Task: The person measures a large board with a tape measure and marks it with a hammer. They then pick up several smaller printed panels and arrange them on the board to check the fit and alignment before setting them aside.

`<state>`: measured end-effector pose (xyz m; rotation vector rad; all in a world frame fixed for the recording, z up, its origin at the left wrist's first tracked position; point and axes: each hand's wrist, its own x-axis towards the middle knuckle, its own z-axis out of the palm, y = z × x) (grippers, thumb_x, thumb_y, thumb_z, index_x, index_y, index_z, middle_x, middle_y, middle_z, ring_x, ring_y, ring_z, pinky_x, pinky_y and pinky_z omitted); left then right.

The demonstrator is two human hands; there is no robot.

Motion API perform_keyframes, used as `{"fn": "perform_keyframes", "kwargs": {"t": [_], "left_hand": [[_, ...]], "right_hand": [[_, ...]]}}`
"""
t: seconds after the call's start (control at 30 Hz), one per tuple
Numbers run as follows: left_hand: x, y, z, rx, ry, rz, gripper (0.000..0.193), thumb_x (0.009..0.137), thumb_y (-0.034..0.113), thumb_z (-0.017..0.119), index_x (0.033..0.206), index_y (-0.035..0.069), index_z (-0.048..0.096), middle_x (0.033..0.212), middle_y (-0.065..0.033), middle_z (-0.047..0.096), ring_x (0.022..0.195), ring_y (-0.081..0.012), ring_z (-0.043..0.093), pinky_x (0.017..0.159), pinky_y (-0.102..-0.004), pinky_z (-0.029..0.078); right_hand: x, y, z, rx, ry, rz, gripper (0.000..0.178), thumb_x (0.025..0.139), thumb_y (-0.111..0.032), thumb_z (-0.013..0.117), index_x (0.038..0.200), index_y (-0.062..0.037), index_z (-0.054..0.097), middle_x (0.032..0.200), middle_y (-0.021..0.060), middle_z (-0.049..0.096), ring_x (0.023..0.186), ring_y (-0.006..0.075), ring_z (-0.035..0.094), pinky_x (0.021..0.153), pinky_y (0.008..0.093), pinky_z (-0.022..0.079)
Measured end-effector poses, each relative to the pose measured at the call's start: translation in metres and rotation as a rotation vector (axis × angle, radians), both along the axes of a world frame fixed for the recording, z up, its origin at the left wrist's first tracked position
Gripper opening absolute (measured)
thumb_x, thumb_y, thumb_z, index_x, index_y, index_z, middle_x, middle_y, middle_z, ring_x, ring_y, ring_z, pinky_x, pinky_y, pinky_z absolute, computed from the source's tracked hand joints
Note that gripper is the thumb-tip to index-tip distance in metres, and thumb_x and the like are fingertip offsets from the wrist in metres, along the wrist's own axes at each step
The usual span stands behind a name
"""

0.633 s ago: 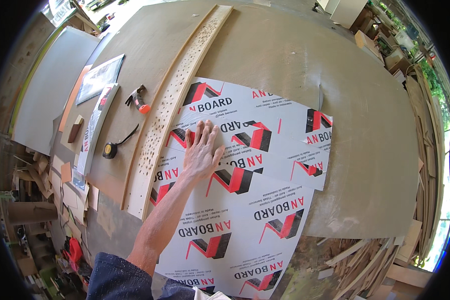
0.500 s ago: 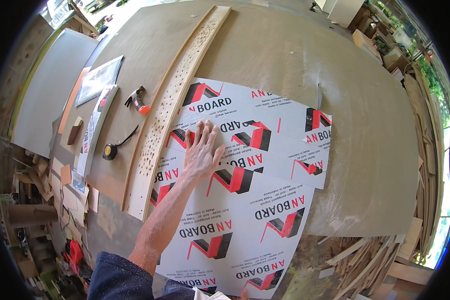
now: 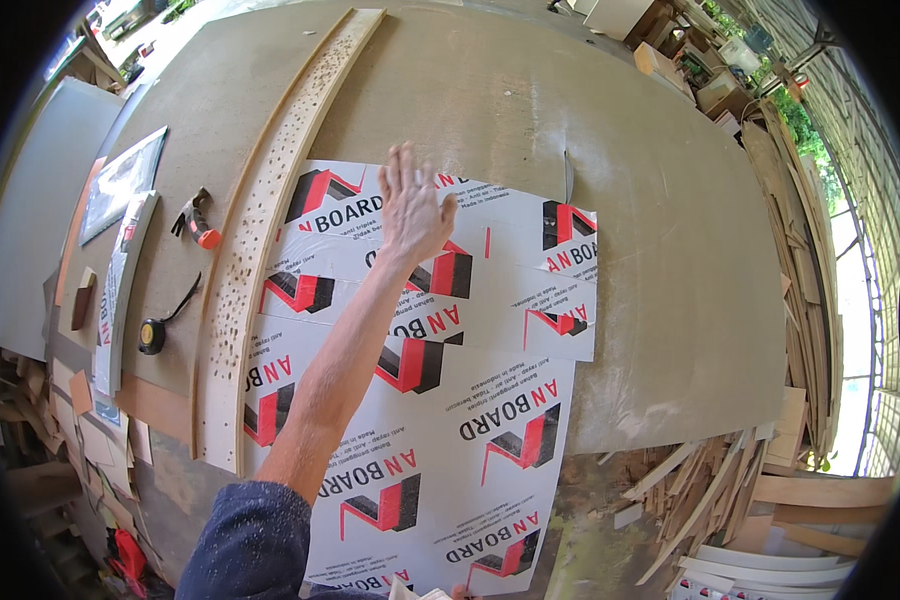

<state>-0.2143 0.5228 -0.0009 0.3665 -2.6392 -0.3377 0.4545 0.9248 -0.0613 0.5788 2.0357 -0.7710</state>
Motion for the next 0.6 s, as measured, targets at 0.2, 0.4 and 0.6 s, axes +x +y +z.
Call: {"fn": "perform_keyframes", "kwargs": {"t": [0.2,0.4,0.6], "left_hand": [[-0.035,-0.002,-0.03,0.027,-0.187,-0.113,0.065,0.106,0.051,0.037,0.155,0.008,0.039,0.159,-0.0183,0.036,0.154,-0.0327,0.022,0.127,-0.0557,0.008],[-0.023,-0.022,-0.03,0.063,-0.252,-0.161,0.058,0.108,0.047,0.037,0.149,0.007,0.048,0.145,-0.0167,0.05,0.146,-0.0264,0.036,0.126,-0.0584,0.009],[-0.024,-0.024,-0.028,0.108,-0.256,-0.161,0.055,0.108,0.043,0.04,0.145,0.005,0.052,0.142,-0.0186,0.051,0.145,-0.0284,0.037,0.124,-0.0639,0.007]], "right_hand": [[0.056,0.039,-0.024,0.076,0.191,0.682,0.07,0.099,-0.04,0.061,0.159,-0.0173,0.035,0.161,0.0184,0.034,0.143,0.0454,0.034,0.119,0.0581,0.029],[0.044,0.032,-0.004,0.029,-0.027,0.639,0.07,0.099,-0.04,0.059,0.16,-0.0156,0.033,0.162,0.0192,0.032,0.144,0.0458,0.031,0.12,0.0582,0.026],[0.038,0.02,0.014,0.008,-0.154,0.616,0.07,0.1,-0.039,0.057,0.16,-0.014,0.031,0.163,0.0201,0.03,0.146,0.0462,0.027,0.121,0.0583,0.023]]}}
